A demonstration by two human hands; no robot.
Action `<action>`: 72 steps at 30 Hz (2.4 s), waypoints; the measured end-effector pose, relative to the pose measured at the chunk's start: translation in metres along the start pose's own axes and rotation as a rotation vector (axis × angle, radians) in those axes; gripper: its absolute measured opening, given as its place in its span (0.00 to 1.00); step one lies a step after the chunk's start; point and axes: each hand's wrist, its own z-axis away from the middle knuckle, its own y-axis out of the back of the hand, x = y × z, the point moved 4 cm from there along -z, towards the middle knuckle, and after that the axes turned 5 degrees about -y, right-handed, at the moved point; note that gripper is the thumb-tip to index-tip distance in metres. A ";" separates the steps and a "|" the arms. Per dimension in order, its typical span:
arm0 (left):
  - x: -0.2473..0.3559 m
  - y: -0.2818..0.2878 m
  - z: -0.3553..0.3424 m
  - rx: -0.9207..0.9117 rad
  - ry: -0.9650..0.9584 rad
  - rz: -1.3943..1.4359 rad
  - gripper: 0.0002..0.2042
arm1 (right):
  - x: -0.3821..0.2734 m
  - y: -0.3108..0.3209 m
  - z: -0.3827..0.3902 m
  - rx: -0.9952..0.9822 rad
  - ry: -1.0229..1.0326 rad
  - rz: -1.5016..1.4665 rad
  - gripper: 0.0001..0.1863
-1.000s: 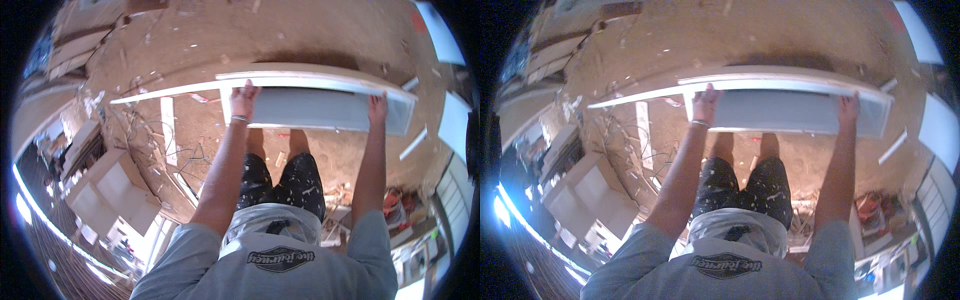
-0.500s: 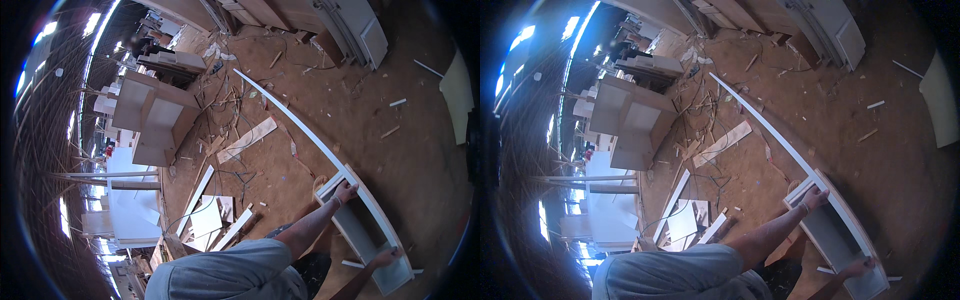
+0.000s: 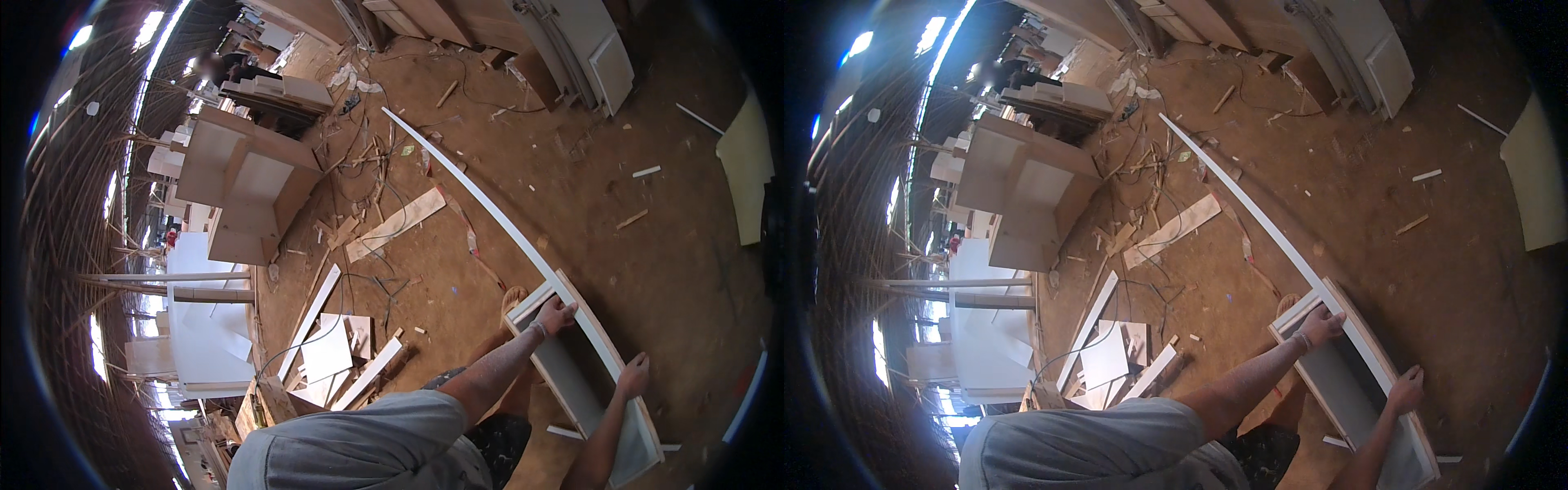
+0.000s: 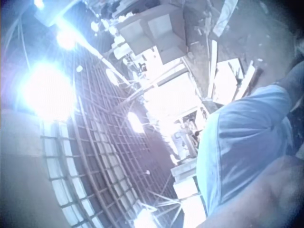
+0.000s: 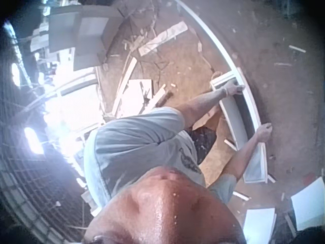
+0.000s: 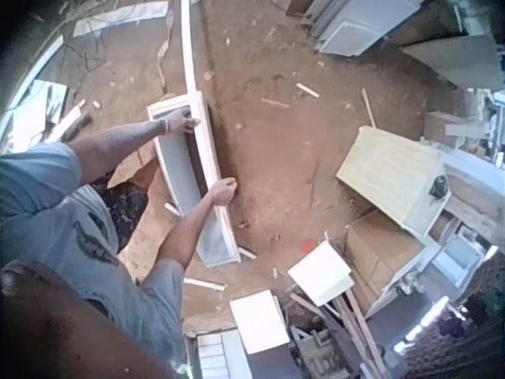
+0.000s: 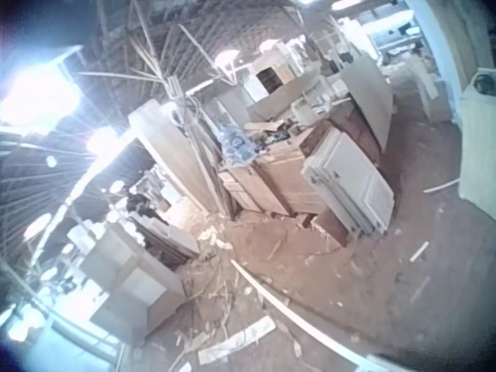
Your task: The person measures a white wooden cabinet piece using a measuring tape and then uses a hammer to drive nails into a separate wooden strip on a workbench.
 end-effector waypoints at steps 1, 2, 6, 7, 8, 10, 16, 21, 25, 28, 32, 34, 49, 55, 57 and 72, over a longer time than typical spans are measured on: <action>-0.003 0.001 -0.001 -0.002 0.022 0.016 0.20 | 0.000 0.001 0.001 0.007 0.000 0.012 0.26; -0.006 0.001 -0.002 -0.003 0.043 0.032 0.20 | -0.001 0.001 0.001 0.015 0.001 0.025 0.26; -0.010 0.000 -0.001 0.063 0.071 0.026 0.22 | -0.008 0.003 0.003 0.037 0.021 0.064 0.23; -0.009 0.000 -0.002 0.045 0.072 0.040 0.22 | -0.006 -0.001 0.003 0.051 0.010 0.033 0.23; -0.009 -0.001 -0.002 0.028 0.072 0.054 0.22 | -0.003 -0.005 0.003 0.064 0.000 0.001 0.23; -0.005 -0.003 -0.002 0.021 0.070 0.055 0.22 | -0.002 -0.007 0.002 0.066 -0.007 -0.008 0.22; -0.016 0.005 -0.008 -0.003 0.059 -0.001 0.22 | -0.009 -0.003 0.005 0.007 -0.023 0.058 0.22; -0.006 -0.002 -0.005 -0.032 0.059 -0.048 0.22 | -0.001 -0.008 0.003 -0.047 -0.094 0.061 0.24; 0.002 0.000 -0.003 -0.060 0.064 -0.090 0.23 | 0.006 -0.015 0.001 -0.025 -0.067 0.092 0.25; 0.002 0.003 -0.003 -0.059 0.091 -0.104 0.22 | 0.003 -0.016 0.000 -0.040 -0.082 0.088 0.25; -0.001 0.004 -0.003 -0.034 0.121 -0.097 0.21 | -0.005 -0.006 0.005 -0.023 -0.095 0.068 0.24; -0.002 0.005 -0.004 -0.037 0.130 -0.087 0.21 | -0.007 -0.002 0.006 -0.050 -0.093 0.077 0.24; 0.011 0.001 -0.002 -0.115 0.180 -0.052 0.22 | 0.010 -0.018 -0.002 0.052 -0.025 0.086 0.23; -0.013 0.001 -0.007 -0.062 0.141 0.063 0.17 | -0.002 0.000 0.008 0.123 0.041 0.018 0.20; -0.006 -0.005 -0.001 -0.061 0.150 0.051 0.15 | 0.002 -0.005 0.007 0.117 0.048 0.048 0.20; -0.066 0.048 0.168 0.105 0.229 0.192 0.06 | 0.075 0.087 0.216 -0.582 0.698 -0.020 0.26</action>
